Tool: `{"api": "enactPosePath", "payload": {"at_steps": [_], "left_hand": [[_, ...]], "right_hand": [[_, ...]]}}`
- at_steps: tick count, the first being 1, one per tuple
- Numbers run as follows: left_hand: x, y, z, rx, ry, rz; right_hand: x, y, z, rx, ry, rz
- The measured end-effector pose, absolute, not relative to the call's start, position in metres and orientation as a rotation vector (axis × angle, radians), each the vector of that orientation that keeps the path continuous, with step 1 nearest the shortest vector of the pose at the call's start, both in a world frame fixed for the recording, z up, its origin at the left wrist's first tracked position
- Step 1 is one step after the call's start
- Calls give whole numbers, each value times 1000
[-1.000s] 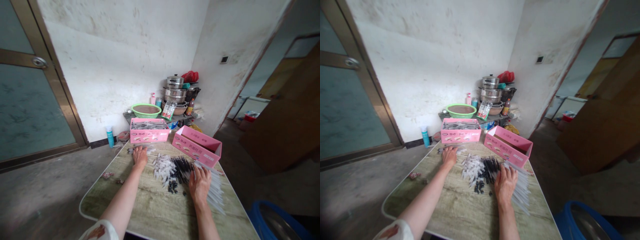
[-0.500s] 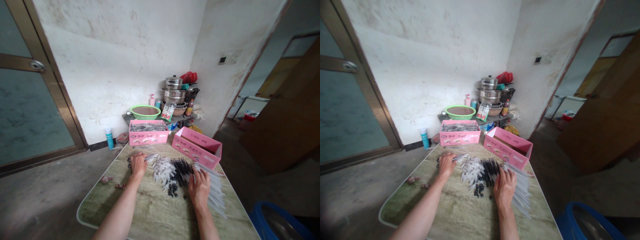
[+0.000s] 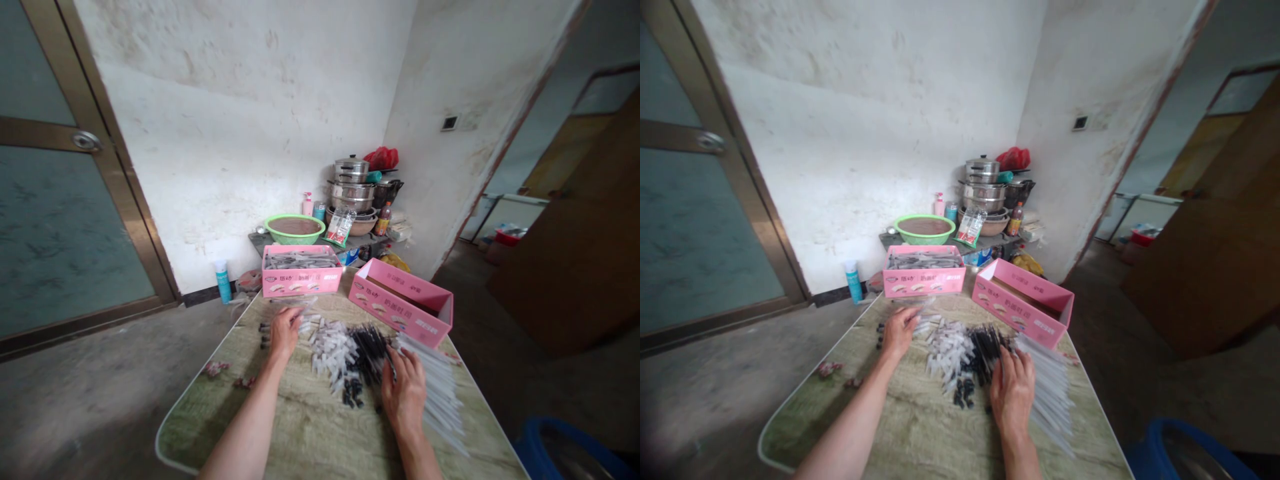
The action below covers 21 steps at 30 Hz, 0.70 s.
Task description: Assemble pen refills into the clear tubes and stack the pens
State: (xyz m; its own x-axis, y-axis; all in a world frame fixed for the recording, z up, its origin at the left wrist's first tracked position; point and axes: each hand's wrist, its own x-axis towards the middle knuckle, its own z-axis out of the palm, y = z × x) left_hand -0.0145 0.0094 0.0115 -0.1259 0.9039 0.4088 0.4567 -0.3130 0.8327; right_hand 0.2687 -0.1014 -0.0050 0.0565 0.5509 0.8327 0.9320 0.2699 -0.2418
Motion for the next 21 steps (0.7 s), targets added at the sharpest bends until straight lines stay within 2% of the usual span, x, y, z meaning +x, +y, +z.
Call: {"api": "enactPosePath", "payload": {"at_steps": [3, 8, 21], "left_hand": [[2, 8, 14, 1340, 1088, 1569], [34, -11, 23, 929, 672, 1394], [60, -32, 23, 1022, 599, 1154]], "right_hand": [[257, -105, -4, -1359, -1643, -386], [227, -113, 1, -1347, -1765, -169], [214, -114, 1, -1401, -1870, 18]]}}
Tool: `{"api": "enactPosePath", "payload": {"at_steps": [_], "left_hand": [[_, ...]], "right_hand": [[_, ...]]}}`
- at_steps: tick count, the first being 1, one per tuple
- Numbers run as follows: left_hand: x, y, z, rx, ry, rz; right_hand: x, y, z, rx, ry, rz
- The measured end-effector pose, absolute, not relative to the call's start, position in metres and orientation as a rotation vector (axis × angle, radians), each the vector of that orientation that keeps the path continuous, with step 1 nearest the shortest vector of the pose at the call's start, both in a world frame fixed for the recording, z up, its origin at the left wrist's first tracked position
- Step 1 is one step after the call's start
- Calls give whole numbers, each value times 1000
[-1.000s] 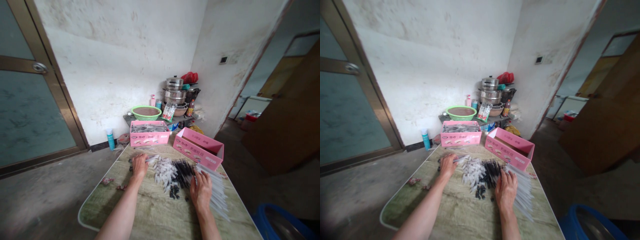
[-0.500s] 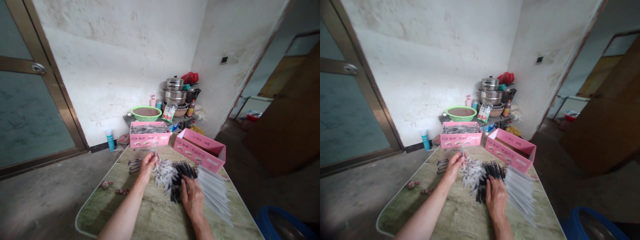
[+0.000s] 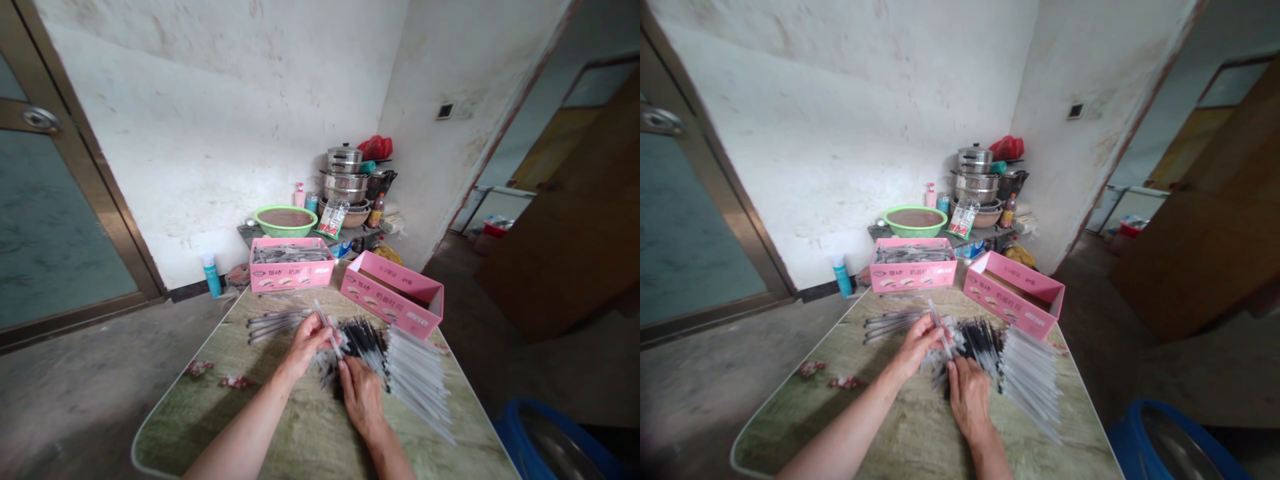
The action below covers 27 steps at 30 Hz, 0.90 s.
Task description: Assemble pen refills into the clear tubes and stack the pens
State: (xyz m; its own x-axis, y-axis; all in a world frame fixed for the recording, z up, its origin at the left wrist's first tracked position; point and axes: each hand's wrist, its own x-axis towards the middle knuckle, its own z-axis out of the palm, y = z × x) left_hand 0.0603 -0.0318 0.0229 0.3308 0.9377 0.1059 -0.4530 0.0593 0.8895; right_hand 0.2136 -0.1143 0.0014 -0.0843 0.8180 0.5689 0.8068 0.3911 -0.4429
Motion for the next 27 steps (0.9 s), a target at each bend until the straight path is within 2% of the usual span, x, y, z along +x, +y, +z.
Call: {"api": "enactPosePath", "payload": {"at_steps": [9, 18, 27], "left_hand": [[59, -26, 17, 1042, 780, 1133], [58, -25, 19, 1033, 769, 1168], [58, -23, 15, 1035, 761, 1139]], "right_hand": [[213, -114, -3, -1411, -1811, 95], [212, -117, 7, -1430, -1758, 278], [212, -116, 7, -1420, -1666, 312]]}}
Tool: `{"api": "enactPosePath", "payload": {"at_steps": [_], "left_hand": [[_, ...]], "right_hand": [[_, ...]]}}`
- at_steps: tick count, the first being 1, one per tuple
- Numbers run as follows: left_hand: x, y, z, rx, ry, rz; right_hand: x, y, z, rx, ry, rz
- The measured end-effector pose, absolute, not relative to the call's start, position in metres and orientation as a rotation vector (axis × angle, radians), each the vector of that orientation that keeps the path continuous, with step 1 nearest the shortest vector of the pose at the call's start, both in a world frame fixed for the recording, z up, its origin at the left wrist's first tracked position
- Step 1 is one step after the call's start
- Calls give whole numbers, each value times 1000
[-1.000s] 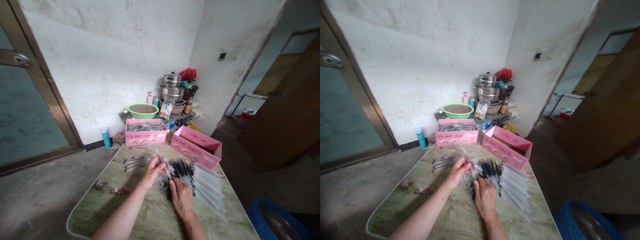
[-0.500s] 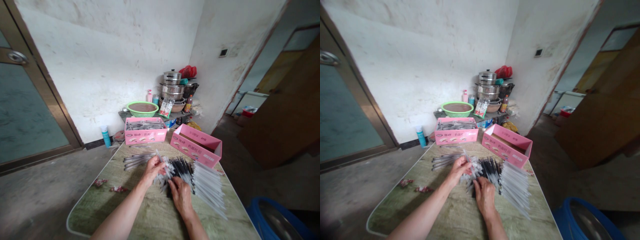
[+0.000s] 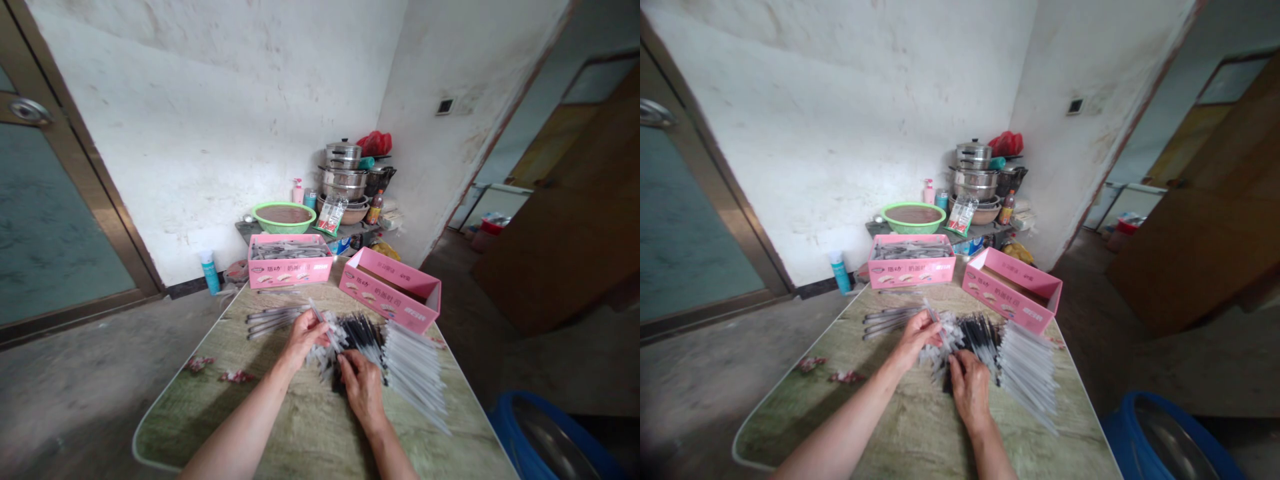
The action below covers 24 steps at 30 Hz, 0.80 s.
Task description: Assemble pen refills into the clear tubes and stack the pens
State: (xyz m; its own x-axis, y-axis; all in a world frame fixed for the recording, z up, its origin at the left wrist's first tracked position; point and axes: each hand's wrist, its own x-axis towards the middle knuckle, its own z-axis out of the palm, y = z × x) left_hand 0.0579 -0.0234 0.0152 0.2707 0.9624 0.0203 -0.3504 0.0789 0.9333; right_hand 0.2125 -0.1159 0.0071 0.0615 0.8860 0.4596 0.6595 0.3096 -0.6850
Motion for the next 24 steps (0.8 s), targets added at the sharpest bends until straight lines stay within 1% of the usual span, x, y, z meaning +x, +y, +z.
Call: {"api": "enactPosePath", "payload": {"at_steps": [8, 15, 24], "left_hand": [[58, -27, 21, 1031, 767, 1161], [60, -26, 18, 1032, 763, 1146], [58, -27, 22, 1018, 769, 1167]], "right_hand": [[212, -115, 6, -1416, -1713, 333], [213, -113, 3, -1472, -1630, 266], [213, -114, 5, -1444, -1694, 320]]}}
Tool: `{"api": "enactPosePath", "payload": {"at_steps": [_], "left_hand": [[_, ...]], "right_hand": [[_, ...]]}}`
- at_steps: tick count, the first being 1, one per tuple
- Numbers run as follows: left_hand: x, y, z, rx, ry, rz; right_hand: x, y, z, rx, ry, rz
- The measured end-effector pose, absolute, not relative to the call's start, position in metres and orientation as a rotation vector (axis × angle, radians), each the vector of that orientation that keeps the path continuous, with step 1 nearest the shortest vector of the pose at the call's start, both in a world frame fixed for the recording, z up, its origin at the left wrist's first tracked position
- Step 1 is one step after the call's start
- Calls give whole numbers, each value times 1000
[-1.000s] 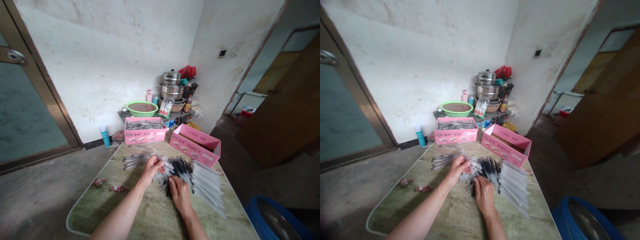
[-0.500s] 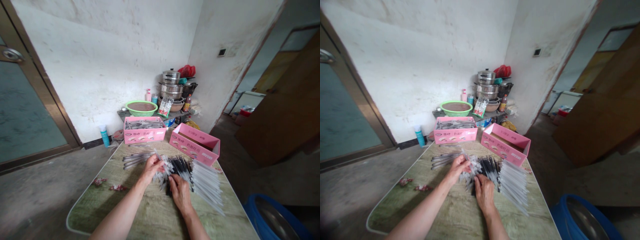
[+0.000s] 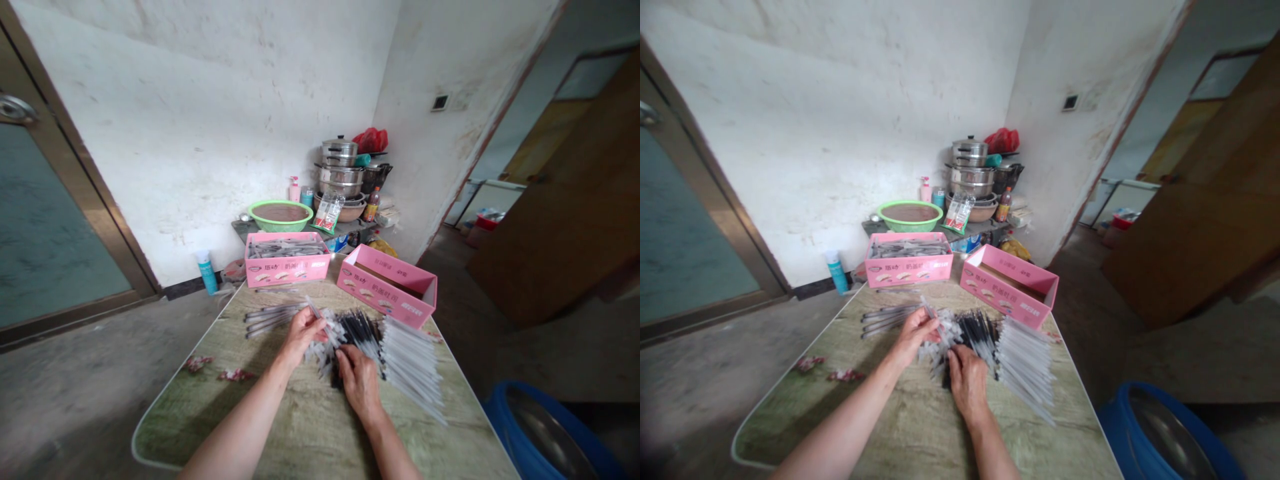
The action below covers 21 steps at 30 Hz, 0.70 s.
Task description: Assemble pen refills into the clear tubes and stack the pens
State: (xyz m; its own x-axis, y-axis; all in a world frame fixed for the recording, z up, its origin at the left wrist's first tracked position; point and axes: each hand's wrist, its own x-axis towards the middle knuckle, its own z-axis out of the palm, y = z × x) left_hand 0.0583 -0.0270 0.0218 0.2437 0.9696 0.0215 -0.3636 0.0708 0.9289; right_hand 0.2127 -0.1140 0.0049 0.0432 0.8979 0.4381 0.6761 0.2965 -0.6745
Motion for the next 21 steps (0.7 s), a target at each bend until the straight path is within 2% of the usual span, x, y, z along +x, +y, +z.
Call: {"api": "enactPosePath", "payload": {"at_steps": [21], "left_hand": [[58, -26, 22, 1027, 764, 1160]], "right_hand": [[212, -114, 6, -1440, -1679, 407]]}}
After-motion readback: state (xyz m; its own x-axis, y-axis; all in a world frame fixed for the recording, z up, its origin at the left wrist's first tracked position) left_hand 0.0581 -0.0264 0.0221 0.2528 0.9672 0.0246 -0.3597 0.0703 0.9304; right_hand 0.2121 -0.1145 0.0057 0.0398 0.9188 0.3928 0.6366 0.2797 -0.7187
